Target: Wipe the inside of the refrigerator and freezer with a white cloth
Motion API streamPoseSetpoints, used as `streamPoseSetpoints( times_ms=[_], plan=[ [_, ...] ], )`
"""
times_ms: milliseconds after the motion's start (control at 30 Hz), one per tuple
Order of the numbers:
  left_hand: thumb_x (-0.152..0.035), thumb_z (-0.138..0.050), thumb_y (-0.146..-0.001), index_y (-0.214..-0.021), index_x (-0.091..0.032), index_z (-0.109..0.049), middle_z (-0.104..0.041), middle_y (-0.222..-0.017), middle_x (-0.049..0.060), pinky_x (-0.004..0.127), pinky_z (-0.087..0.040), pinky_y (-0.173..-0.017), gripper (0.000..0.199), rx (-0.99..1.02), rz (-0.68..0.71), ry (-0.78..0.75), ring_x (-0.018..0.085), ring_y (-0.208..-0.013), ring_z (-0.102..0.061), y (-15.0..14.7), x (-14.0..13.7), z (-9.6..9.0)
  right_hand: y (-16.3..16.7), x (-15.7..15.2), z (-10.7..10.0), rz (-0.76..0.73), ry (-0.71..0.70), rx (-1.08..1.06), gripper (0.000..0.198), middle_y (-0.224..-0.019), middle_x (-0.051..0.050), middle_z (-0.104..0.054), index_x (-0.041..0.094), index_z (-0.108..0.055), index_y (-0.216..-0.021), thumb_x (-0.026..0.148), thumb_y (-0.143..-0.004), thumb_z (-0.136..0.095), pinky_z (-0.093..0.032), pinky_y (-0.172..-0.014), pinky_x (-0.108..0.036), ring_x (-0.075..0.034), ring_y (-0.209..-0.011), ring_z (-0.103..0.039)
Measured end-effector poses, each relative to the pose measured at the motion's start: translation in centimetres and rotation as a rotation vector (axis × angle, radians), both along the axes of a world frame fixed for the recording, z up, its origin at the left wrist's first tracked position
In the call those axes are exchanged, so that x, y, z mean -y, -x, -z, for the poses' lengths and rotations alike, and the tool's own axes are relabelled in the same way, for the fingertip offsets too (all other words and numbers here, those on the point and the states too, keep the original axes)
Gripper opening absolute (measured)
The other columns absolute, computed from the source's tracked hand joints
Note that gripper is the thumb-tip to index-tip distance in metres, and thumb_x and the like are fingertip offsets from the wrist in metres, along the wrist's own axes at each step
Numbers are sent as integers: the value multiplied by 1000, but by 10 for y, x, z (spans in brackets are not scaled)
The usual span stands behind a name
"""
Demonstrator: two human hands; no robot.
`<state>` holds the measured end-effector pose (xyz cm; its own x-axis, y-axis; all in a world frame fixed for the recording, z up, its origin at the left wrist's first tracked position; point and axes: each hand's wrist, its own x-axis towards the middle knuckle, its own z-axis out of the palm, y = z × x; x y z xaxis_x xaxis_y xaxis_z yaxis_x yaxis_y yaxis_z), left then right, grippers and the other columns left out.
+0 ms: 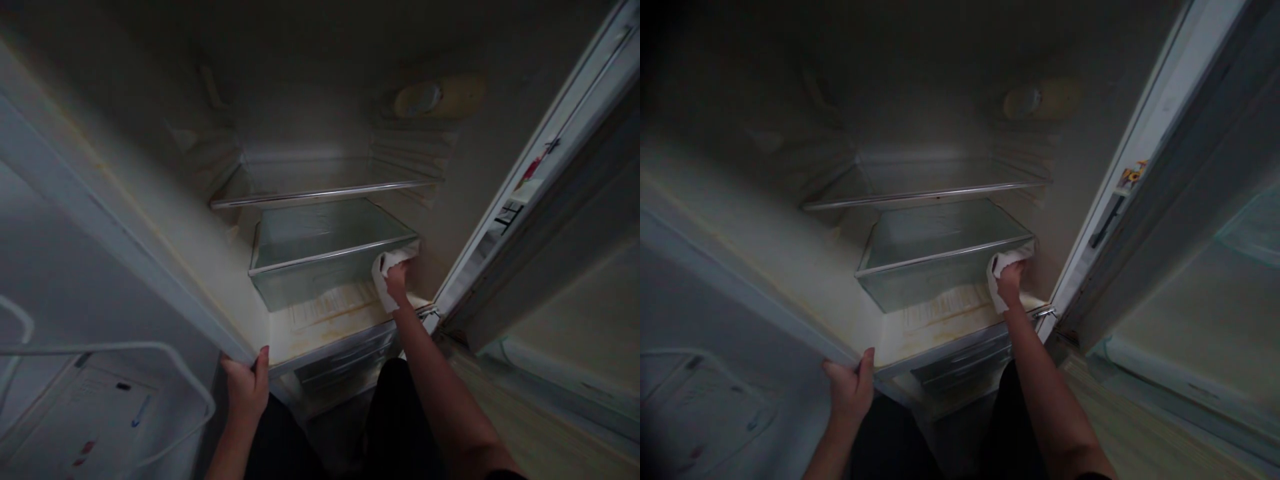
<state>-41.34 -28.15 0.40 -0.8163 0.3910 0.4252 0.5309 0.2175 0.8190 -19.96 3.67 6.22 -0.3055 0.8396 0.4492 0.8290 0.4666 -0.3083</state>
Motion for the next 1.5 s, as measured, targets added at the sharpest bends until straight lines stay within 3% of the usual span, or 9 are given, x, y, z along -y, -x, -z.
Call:
streamPoseSetpoints(
  times_ms=[133,267,367,467,633,767,967,1167,1500],
  plan=[
    [-62,-60,-83,-119,-16,-39,-61,-115,21,54,-54,-95,62,-7,-7,-4,38,-111,-65,-4,-1,-5,38,77,22,-38,150,223,70,-141,-41,-50,-10,-66,-125,50,-90,-60,-20,-117,-68,-52,-141,-40],
    [-62,-61,-83,-115,-18,-38,-62,-109,18,49,-56,-90,59,-8,-5,0,35,-104,-67,-4,-1,-6,73,155,22,-401,229,205,76,-165,-30,-25,4,-64,-137,66,-94,-50,-14,-119,-69,-52,-153,-18],
    [-63,-60,-83,-113,-20,-38,-63,-106,16,47,-56,-88,57,-17,-3,6,34,-102,-68,-3,-1,-6,93,200,18,-646,187,199,75,-164,-29,-27,6,-49,-152,58,-98,-48,-14,-120,-68,-49,-153,-20],
    [-63,-59,-83,-116,-19,-36,-63,-107,16,46,-57,-86,59,-13,-23,32,33,-100,-68,-3,-2,-7,99,220,18,-827,100,147,67,-164,-22,-32,15,-37,-161,47,-102,-45,-19,-122,-61,-43,-153,-25],
    [-61,-59,-78,-106,-22,-36,-61,-103,15,49,-56,-89,54,-72,-131,47,34,-99,-66,-5,-5,-12,70,186,24,-858,78,122,67,-163,-16,-37,19,-46,-155,54,-98,-52,-21,-123,-59,-38,-152,-29],
    [-58,-62,-75,-107,-22,-37,-60,-102,13,52,-54,-94,54,-92,-195,-9,34,-101,-65,-6,-13,-8,20,121,30,-635,119,48,62,-161,-13,-43,22,-55,-147,59,-99,-49,-22,-123,-56,-34,-150,-35],
    [-53,-66,-66,-113,-16,-40,-60,-110,20,58,-50,-103,65,-60,-411,-117,41,-117,-62,-7,-32,15,-43,49,38,-287,44,-9,46,-150,-15,-54,13,-66,-131,42,-97,-54,-24,-121,-52,-34,-143,-42],
    [-57,-63,-73,-118,-14,-41,-58,-118,22,58,-45,-109,65,-112,-438,-144,42,-127,-55,-9,-33,32,-45,48,43,-199,-27,-33,43,-145,-16,-58,15,-68,-126,42,-95,-55,-26,-118,-52,-34,-140,-44],
    [-60,-62,-74,-113,-17,-44,-60,-103,15,56,-50,-102,61,-121,-464,-126,40,-115,-61,-1,-28,46,-43,49,43,-191,-45,-30,43,-141,-15,-61,14,-68,-124,40,-93,-55,-30,-116,-49,-34,-135,-49]
  ],
)
